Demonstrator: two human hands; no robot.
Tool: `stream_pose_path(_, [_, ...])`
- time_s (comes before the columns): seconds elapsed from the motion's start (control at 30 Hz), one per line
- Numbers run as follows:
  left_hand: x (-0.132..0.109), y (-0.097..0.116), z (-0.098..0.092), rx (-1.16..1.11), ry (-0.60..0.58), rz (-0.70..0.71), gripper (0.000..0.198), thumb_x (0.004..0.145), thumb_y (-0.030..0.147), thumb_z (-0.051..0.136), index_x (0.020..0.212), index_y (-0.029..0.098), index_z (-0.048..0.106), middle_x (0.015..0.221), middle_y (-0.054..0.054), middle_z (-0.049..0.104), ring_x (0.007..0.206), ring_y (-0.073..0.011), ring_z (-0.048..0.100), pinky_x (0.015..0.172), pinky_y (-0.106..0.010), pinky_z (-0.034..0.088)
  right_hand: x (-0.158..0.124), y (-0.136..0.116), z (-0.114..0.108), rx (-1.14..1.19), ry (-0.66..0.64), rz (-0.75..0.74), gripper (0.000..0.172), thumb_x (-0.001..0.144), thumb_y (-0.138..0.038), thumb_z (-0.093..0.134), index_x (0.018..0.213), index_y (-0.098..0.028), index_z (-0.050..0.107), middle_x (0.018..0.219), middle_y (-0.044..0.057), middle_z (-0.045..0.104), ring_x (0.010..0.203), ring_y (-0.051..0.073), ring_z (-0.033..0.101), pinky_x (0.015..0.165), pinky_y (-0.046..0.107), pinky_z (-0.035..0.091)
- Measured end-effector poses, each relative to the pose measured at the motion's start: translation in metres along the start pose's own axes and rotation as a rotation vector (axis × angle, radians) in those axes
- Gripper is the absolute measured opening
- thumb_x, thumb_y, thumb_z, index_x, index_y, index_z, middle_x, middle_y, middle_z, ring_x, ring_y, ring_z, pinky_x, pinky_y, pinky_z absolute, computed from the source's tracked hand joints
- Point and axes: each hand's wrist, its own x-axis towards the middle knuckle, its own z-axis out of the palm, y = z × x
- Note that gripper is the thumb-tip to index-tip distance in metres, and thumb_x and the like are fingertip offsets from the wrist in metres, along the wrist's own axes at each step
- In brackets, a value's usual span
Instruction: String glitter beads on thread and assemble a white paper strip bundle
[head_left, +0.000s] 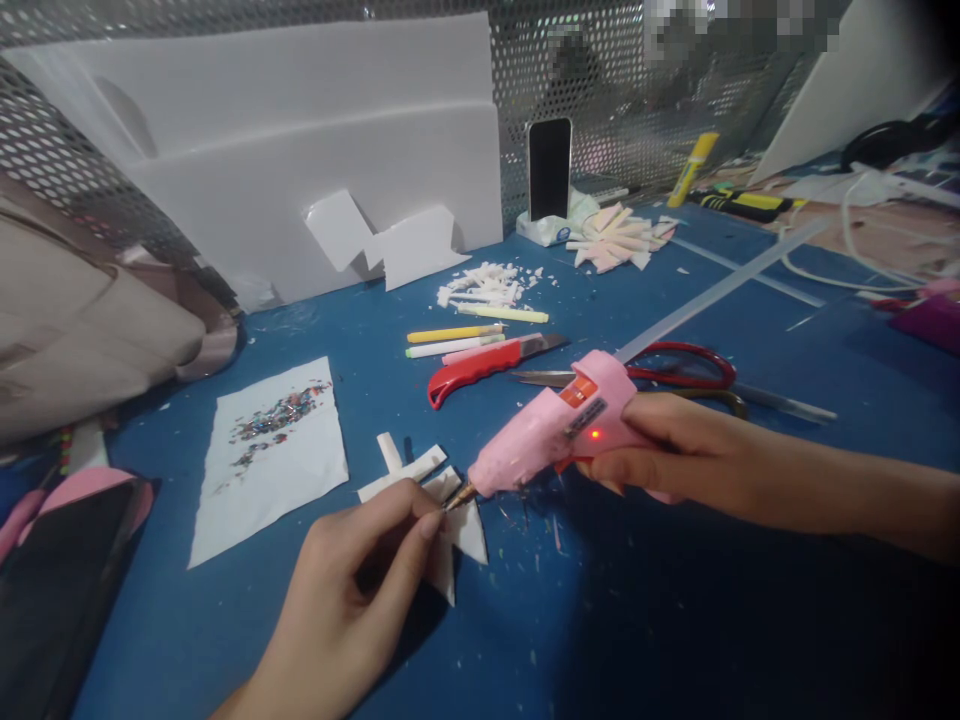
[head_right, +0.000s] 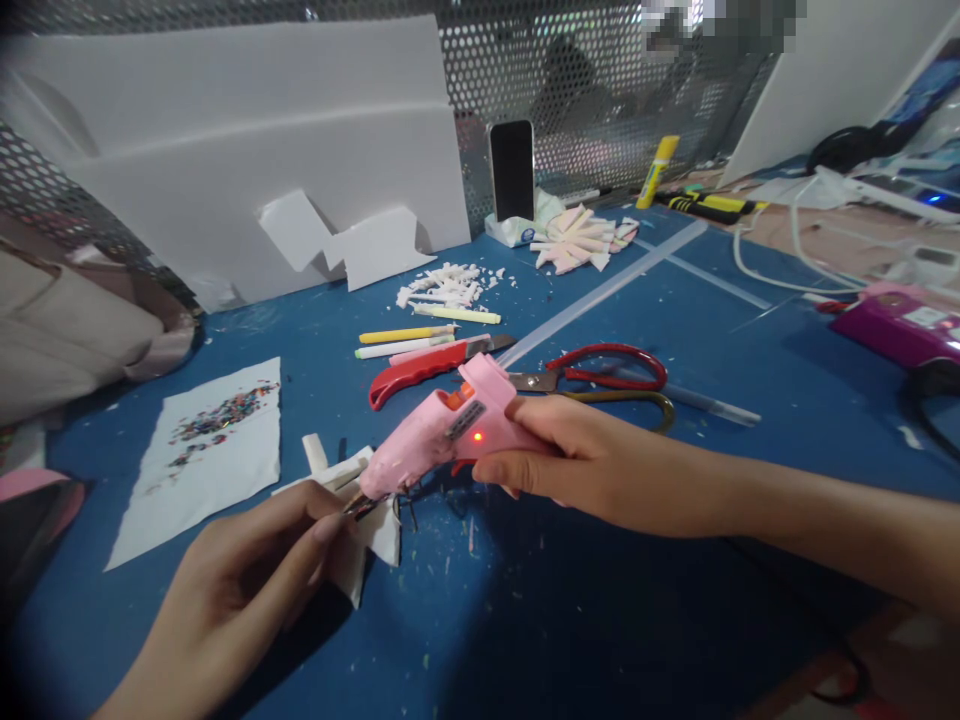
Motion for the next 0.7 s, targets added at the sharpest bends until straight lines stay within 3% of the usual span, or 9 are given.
stream_pose_path(0.17, [0.0004,-0.0016,0.0005,-0.023,-0.012,-0.023,0.034,0.099,0.028,0.044,0.068,0.020,0.053,0.054,0.006,0.051,0.044,-0.0075,0.045,0.044,-0.016,0.034,-0.0024,-0.0006,-0.0034,0.042,-0.089,-0.004,0.049,0.090,-0.063,0.049,0.077,-0.017,0.058,0.066,-0.001,0.051,0.058,0.012,0.048,0.054,0.026,0.038])
stream_pose_path(0.7, [-0.0021,-0.0035,0.0012,-0.063,-0.044,-0.086,0.034,0.100,0.032,0.044,0.069,0.020,0.054,0.056,0.005,0.054,0.047,-0.0082,0.045,0.047,-0.018,0.034,-0.0027,-0.0022,-0.0002,0.058,-0.119,0.003,0.048,0.091,-0.063,0.048,0.079,-0.017,0.055,0.070,-0.001,0.048,0.060,0.011,0.047,0.055,0.025,0.037])
